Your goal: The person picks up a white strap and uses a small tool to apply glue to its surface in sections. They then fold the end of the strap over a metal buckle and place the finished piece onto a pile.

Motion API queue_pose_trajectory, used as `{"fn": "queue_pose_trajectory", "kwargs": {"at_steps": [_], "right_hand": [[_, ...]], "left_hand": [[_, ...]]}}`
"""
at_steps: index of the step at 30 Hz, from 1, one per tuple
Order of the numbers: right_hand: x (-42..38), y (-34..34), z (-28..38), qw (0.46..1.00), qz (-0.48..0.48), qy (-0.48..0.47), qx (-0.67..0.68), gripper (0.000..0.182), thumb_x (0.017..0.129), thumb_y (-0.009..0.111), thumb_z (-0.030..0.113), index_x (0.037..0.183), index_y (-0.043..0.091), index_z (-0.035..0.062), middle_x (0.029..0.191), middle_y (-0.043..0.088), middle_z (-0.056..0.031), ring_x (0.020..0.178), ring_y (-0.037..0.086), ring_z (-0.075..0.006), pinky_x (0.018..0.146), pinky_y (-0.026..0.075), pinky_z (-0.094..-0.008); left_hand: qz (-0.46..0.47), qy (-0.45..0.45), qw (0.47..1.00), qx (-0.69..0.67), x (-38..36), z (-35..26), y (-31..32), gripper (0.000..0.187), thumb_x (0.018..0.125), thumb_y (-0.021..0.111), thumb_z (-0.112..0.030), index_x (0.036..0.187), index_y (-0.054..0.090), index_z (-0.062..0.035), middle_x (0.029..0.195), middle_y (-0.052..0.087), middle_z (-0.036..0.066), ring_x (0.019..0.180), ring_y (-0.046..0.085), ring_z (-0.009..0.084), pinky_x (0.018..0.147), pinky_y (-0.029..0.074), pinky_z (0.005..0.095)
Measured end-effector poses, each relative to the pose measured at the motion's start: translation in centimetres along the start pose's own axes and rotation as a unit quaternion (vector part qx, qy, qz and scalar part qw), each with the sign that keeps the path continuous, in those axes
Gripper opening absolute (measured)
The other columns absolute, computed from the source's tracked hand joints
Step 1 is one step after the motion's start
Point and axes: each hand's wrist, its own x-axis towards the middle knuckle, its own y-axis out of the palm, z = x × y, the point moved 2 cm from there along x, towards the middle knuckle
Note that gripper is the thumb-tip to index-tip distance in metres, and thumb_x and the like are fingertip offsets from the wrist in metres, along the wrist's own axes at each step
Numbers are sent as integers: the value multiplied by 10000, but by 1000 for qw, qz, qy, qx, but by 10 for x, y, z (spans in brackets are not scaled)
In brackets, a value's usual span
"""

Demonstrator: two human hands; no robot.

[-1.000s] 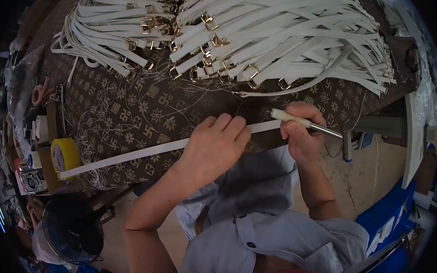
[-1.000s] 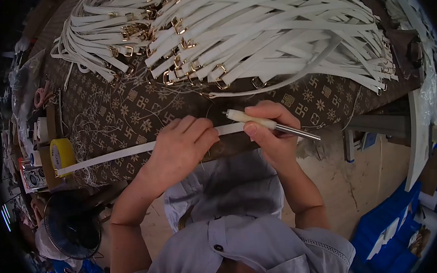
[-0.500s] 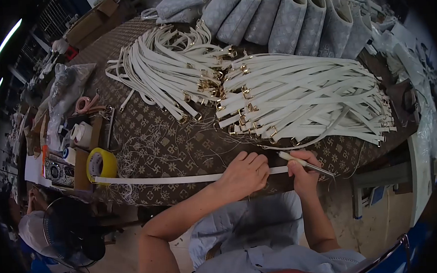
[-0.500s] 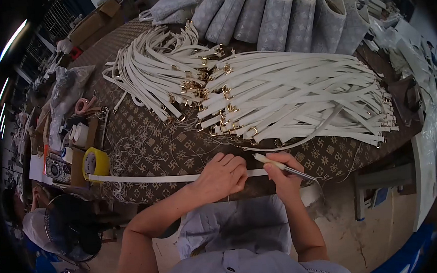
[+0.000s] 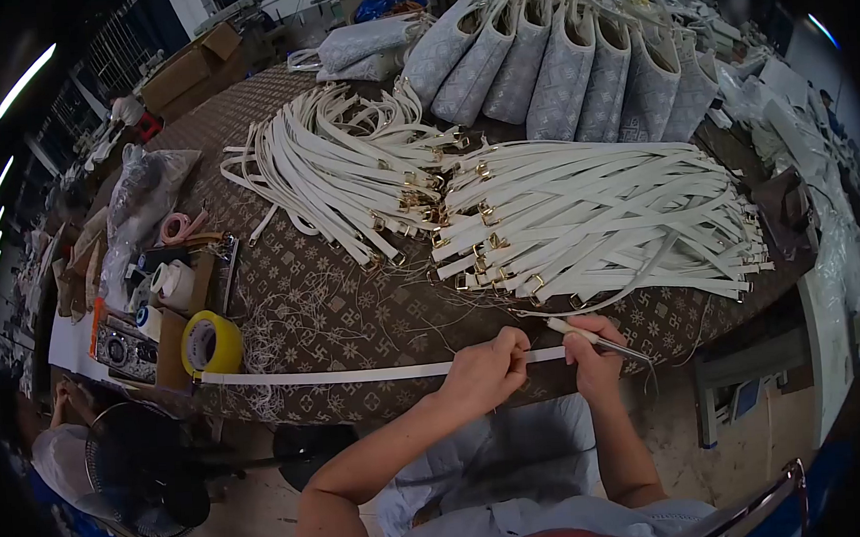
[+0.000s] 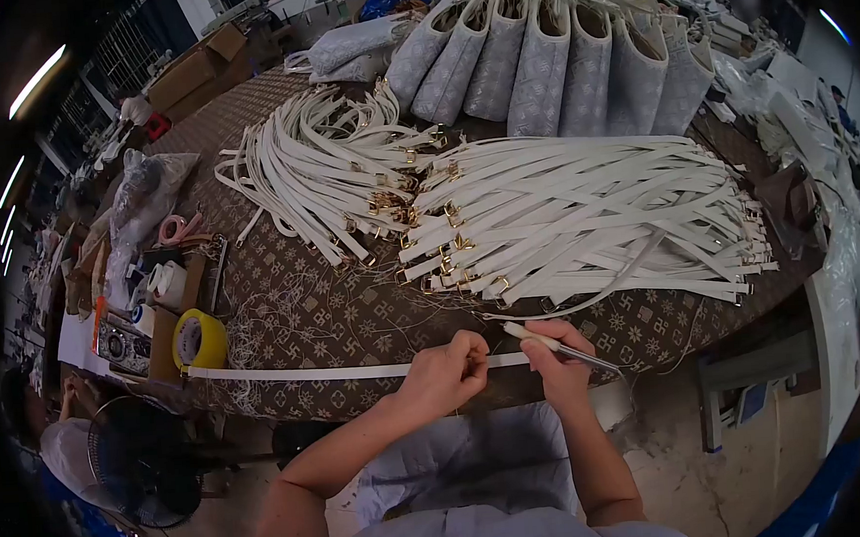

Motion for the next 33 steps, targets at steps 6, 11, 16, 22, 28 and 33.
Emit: {"fn": "queue_pose_trajectory", "kwargs": {"at_steps": [6, 11, 16, 22, 28, 33], "right_hand": [[0, 2, 3, 1000, -10, -5, 6, 188, 788, 664, -31, 971, 629, -12, 843, 609, -52, 615, 527, -49, 510, 429, -174], [0, 2, 2, 1000, -14, -4, 3, 186, 787, 667, -30, 968, 630, -10, 818, 613, -43, 605, 527, -50, 513, 428, -172], [0, 1, 1, 1000, 1, -10, -4, 190, 786, 667, -30, 971, 632, -8, 815, 610, -39, 599, 522, -48, 515, 427, -171], [-1, 1, 5, 1000, 5, -6, -7, 194, 787, 665, -31, 976, 633, -1, 817, 611, -37, 599, 520, -45, 519, 426, -170], [-1, 0, 4, 1000, 7, 0, -12, 214, 771, 671, -42, 977, 641, 8, 813, 616, -31, 602, 522, -45, 522, 420, -171], [0, 0, 7, 1000, 4, 1, -28, 224, 766, 683, -42, 982, 645, 7, 807, 611, -17, 619, 514, -37, 530, 401, -164]], "left_hand": [[42, 2, 997, -59, 3, 0, -10, 372, 771, 609, -56, 1102, 441, -73, 807, 601, 36, 733, 631, 208, 642, 494, 333], [71, 13, 996, -57, 2, -3, -14, 391, 754, 609, -48, 1120, 478, -86, 772, 571, 22, 704, 599, 196, 630, 478, 312], [61, 64, 995, -43, -6, -9, -19, 365, 733, 618, -41, 1079, 516, -98, 756, 563, 20, 693, 597, 200, 623, 481, 318], [27, 107, 993, -31, -17, -12, -25, 354, 721, 623, -22, 1052, 529, -106, 750, 565, 30, 690, 594, 220, 613, 483, 340], [34, 111, 993, -29, -28, -21, -25, 357, 710, 626, -21, 1044, 534, -106, 740, 562, 40, 689, 587, 231, 612, 477, 354], [203, 103, 967, -111, -45, -38, -22, 314, 703, 653, -62, 1000, 564, -109, 729, 566, 35, 689, 576, 232, 612, 467, 356]]}}
